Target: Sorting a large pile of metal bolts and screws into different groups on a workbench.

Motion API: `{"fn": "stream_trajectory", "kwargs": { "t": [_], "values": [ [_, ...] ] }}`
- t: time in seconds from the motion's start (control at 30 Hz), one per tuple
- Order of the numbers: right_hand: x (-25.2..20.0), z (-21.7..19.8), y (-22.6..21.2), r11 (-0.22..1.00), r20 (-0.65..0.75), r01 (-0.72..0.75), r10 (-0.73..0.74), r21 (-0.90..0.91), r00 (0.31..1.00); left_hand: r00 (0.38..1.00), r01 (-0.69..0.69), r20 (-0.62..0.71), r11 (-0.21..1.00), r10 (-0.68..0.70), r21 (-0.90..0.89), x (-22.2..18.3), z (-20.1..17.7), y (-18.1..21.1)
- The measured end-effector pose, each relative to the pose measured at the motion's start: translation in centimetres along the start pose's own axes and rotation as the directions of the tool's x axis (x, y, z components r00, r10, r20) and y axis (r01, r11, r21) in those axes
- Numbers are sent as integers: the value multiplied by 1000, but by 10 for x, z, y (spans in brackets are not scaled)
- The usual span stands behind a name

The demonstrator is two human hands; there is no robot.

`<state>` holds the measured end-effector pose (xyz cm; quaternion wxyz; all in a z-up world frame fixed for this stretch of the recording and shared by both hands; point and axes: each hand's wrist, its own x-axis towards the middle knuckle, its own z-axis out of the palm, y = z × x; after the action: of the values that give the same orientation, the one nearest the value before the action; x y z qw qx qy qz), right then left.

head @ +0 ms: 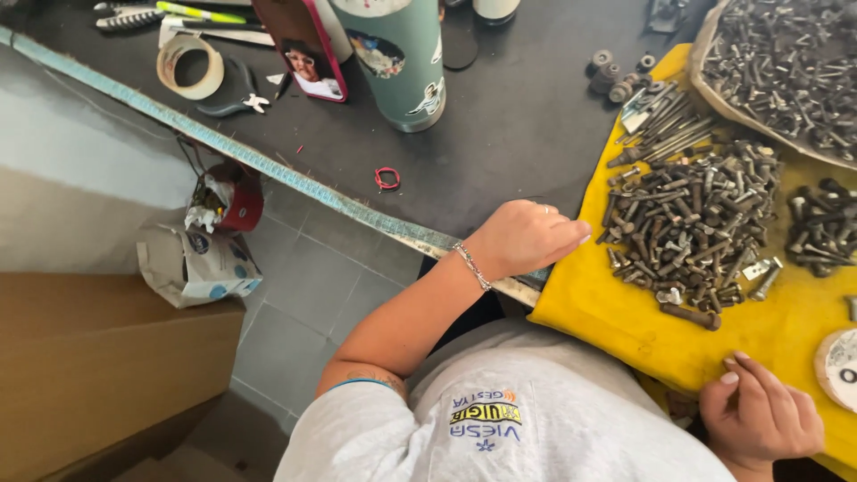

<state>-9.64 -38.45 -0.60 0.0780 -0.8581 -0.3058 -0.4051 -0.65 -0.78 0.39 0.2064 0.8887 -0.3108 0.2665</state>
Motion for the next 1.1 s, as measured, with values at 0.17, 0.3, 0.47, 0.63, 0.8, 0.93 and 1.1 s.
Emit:
{"fn": "stream_trajectory", "kwargs": {
  "t": [0.17, 0.3, 0.47, 0.63, 0.8, 0.93, 1.1],
  "values": [
    [1, -1, 0, 1000, 11, 0, 0, -14, 1000, 1000, 6, -16, 1000, -6, 14, 2, -5, 2],
    [-3, 0, 1, 1000, 16, -8, 8, -15, 1000, 1000, 17, -23, 999, -16, 39, 2, -7, 3],
    [0, -1, 0, 999, 18, 0, 1, -33, 1000, 1000, 7, -3, 1000, -7, -2, 1, -3, 0],
    [-2, 0, 1, 1000, 7, 6, -6, -11, 1000, 1000, 18, -12, 1000, -18, 5, 0, -4, 2],
    [-2, -1, 1, 999, 20, 4, -3, -34, 1000, 999, 9, -33, 1000, -9, 25, 2, 0, 1],
    [3, 0, -1, 1000, -20, -15, 15, -1, 1000, 1000, -4, -5, 1000, 4, 5, 4, -1, 1],
    [0, -2, 1, 1000, 27, 4, -3, -31, 1000, 1000, 7, -22, 1000, -8, -13, -1, -6, 0]
  ]
}}
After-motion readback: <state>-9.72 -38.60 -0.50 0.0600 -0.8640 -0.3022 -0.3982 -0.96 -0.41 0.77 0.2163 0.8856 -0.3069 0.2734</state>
